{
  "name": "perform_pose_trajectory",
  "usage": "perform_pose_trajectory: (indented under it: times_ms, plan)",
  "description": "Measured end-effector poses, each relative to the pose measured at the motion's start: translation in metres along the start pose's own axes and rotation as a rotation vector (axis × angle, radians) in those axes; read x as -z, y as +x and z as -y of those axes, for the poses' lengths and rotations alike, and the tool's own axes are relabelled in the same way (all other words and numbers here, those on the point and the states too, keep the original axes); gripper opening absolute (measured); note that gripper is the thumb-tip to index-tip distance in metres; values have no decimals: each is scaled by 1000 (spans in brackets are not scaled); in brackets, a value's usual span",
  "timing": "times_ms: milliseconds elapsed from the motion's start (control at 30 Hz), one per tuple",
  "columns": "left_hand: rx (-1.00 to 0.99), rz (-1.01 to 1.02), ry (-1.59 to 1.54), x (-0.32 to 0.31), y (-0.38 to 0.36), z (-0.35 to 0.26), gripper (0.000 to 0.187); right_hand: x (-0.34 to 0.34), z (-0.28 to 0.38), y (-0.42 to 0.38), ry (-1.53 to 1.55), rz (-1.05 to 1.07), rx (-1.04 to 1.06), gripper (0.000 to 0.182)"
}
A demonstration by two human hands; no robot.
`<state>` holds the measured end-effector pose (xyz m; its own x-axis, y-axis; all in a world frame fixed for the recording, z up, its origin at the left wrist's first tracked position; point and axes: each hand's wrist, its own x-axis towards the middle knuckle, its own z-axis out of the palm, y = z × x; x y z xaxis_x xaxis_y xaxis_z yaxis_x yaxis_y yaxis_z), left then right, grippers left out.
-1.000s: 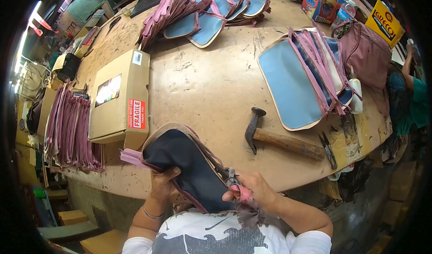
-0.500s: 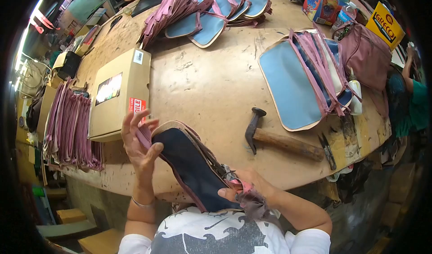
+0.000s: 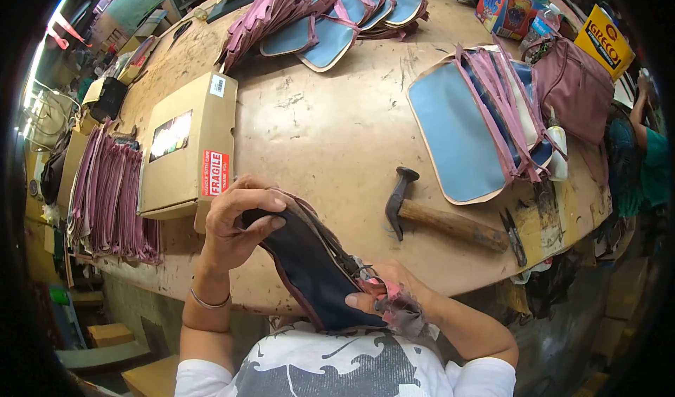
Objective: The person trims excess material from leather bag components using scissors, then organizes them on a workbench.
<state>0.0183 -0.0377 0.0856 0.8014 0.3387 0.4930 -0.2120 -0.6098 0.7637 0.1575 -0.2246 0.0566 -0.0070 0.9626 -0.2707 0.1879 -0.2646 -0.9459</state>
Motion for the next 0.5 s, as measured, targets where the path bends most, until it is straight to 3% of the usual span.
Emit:
perform_pose_trajectory:
  times_ms: [100,167,233,500]
  plan:
    - [5,40,22,4,-3,3,25,-7,-19,3,40,-69,129,29]
    - [5,62,49,4,-3,3,25,-7,-19,2,53,-86,112,30]
    - [12,55,63,2,-1,0,23,-3,-6,-2,26,-48,-36,30]
    - [70,68,82,-1,3,-3,21,-3,-6,-3,165,-182,-99,35]
